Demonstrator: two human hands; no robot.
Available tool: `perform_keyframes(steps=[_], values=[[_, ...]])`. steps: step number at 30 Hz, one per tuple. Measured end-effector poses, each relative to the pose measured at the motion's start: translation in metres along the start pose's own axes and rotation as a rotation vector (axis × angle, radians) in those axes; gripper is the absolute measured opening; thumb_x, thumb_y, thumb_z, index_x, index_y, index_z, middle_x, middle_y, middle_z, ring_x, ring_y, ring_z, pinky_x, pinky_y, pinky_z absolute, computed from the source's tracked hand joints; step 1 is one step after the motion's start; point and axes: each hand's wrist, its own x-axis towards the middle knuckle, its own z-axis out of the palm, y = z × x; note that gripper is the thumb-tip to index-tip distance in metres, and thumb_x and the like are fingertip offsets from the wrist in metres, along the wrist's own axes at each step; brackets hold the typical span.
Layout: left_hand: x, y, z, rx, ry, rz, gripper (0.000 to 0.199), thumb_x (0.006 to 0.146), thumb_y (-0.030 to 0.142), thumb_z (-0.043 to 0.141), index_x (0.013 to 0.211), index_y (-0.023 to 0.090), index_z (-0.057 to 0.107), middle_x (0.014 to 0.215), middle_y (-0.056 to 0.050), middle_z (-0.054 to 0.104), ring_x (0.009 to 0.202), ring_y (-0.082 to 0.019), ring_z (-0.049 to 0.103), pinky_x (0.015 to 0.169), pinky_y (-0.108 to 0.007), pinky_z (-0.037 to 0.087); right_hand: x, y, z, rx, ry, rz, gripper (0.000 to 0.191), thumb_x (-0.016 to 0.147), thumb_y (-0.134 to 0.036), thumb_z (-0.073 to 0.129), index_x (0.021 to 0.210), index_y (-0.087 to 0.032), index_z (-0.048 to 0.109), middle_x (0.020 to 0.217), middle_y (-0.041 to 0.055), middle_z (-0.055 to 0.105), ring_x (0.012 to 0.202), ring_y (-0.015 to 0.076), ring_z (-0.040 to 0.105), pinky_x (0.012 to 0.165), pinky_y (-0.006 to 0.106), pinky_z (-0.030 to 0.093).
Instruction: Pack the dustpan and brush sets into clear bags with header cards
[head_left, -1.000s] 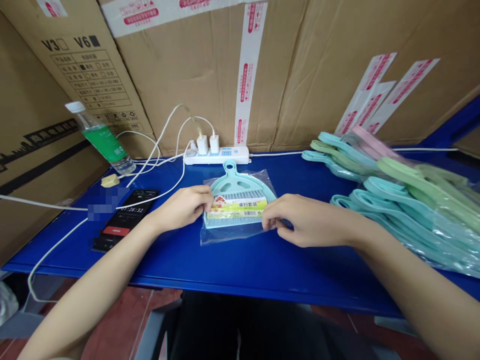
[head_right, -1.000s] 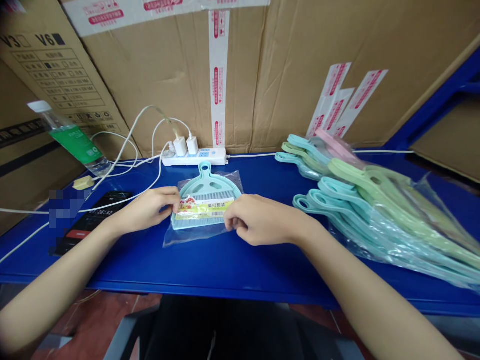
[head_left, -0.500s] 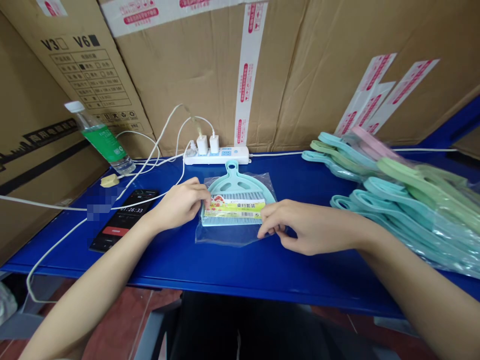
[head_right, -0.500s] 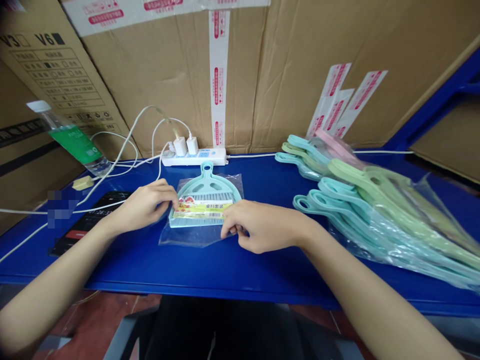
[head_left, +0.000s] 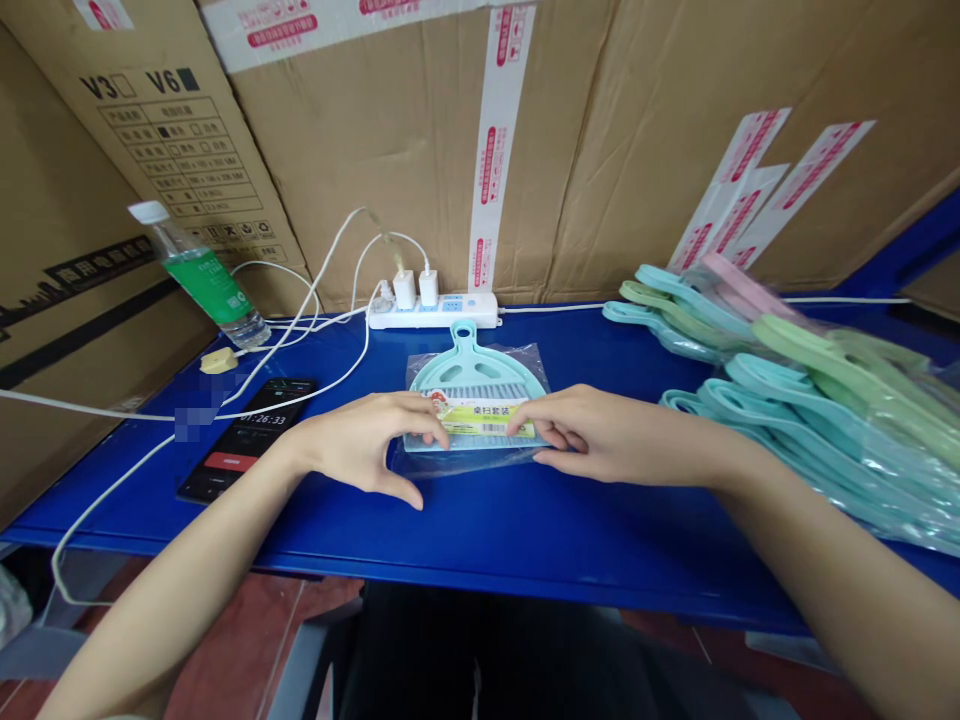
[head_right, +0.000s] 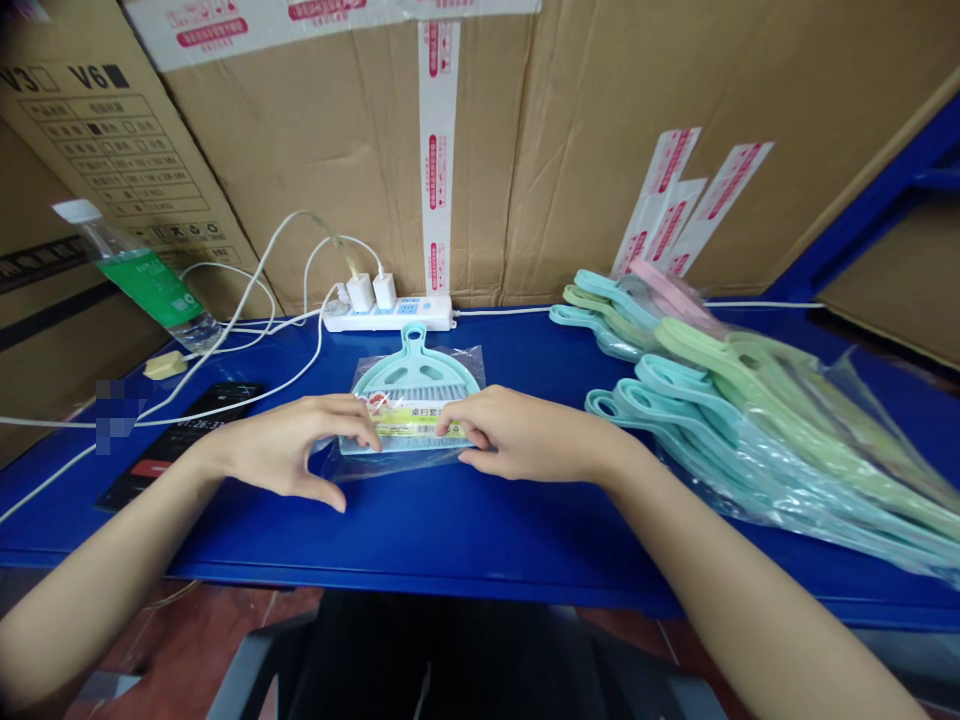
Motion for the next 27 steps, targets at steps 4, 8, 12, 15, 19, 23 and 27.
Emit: perform_keyframes(steps=[4, 8, 12, 15, 19, 23, 27], values=[[-0.0009, 0.0043, 0.0000, 0.031, -0.002, 0.000, 0.013, 0.078, 0.018, 0.065, 0.091, 0.020, 0.063, 0.092, -0.003, 0.063, 0.084, -0.017, 0.059, 0.078, -0.027, 0.045, -0.0019, 0.0012, -0.0001, -0.062, 0.016, 0.033, 0.013, 0.083, -0.025, 0.055, 0.094, -0.019, 0.058, 0.075, 0.0011, 0.056, 0.069, 0.0181, 0.055, 0.067, 0.030, 0.043], [0.0007, 0.0072, -0.0001, 0.038, 0.020, 0.032, 0.012, 0.076, 0.009, 0.053, 0.072, 0.020, 0.056, 0.074, 0.001, 0.059, 0.075, -0.014, 0.056, 0.073, -0.025, 0.042, -0.0032, 0.0056, 0.0036, -0.052, -0.027, 0.020, 0.021, 0.081, -0.024, 0.058, 0.101, -0.018, 0.059, 0.097, 0.0081, 0.062, 0.090, 0.0224, 0.059, 0.080, 0.034, 0.046], [0.0010, 0.0063, -0.0008, 0.047, 0.047, -0.011, 0.012, 0.074, 0.009, 0.051, 0.069, 0.019, 0.052, 0.069, 0.003, 0.057, 0.065, -0.011, 0.052, 0.064, -0.022, 0.039, -0.0042, 0.0096, 0.0059, -0.018, -0.042, 0.007, 0.026, 0.080, -0.025, 0.059, 0.105, -0.018, 0.060, 0.104, 0.0094, 0.062, 0.098, 0.0235, 0.059, 0.087, 0.037, 0.046], [0.0006, 0.0051, -0.0017, 0.032, 0.055, -0.045, 0.011, 0.073, 0.009, 0.050, 0.071, 0.019, 0.052, 0.068, 0.004, 0.057, 0.058, -0.009, 0.050, 0.060, -0.021, 0.037, -0.0055, 0.0100, 0.0055, 0.001, -0.045, 0.005, 0.027, 0.080, -0.029, 0.061, 0.106, -0.019, 0.060, 0.104, 0.0094, 0.063, 0.099, 0.0242, 0.059, 0.088, 0.038, 0.047], [0.0015, 0.0051, -0.0021, 0.033, 0.068, -0.054, 0.010, 0.073, 0.009, 0.048, 0.070, 0.019, 0.051, 0.067, 0.004, 0.056, 0.056, -0.008, 0.047, 0.058, -0.020, 0.037, -0.0059, 0.0086, 0.0048, -0.005, -0.061, 0.023, 0.028, 0.079, -0.029, 0.062, 0.104, -0.017, 0.060, 0.104, 0.0106, 0.063, 0.097, 0.0251, 0.059, 0.086, 0.039, 0.047], [0.0026, 0.0057, -0.0016, 0.022, 0.052, -0.072, 0.011, 0.072, 0.008, 0.047, 0.070, 0.019, 0.049, 0.068, 0.004, 0.054, 0.057, -0.009, 0.047, 0.057, -0.020, 0.037, -0.0043, 0.0078, 0.0061, -0.046, -0.036, -0.001, 0.021, 0.077, -0.021, 0.057, 0.097, -0.019, 0.060, 0.098, 0.0095, 0.063, 0.092, 0.0240, 0.059, 0.081, 0.037, 0.047], [0.0025, 0.0054, -0.0001, -0.025, 0.049, -0.074, 0.008, 0.077, 0.012, 0.049, 0.074, 0.019, 0.050, 0.071, 0.003, 0.056, 0.060, -0.010, 0.049, 0.058, -0.021, 0.039, -0.0021, 0.0068, 0.0079, -0.067, 0.000, 0.003, 0.016, 0.078, -0.016, 0.052, 0.092, -0.019, 0.060, 0.090, 0.0075, 0.062, 0.083, 0.0217, 0.058, 0.076, 0.034, 0.046]])
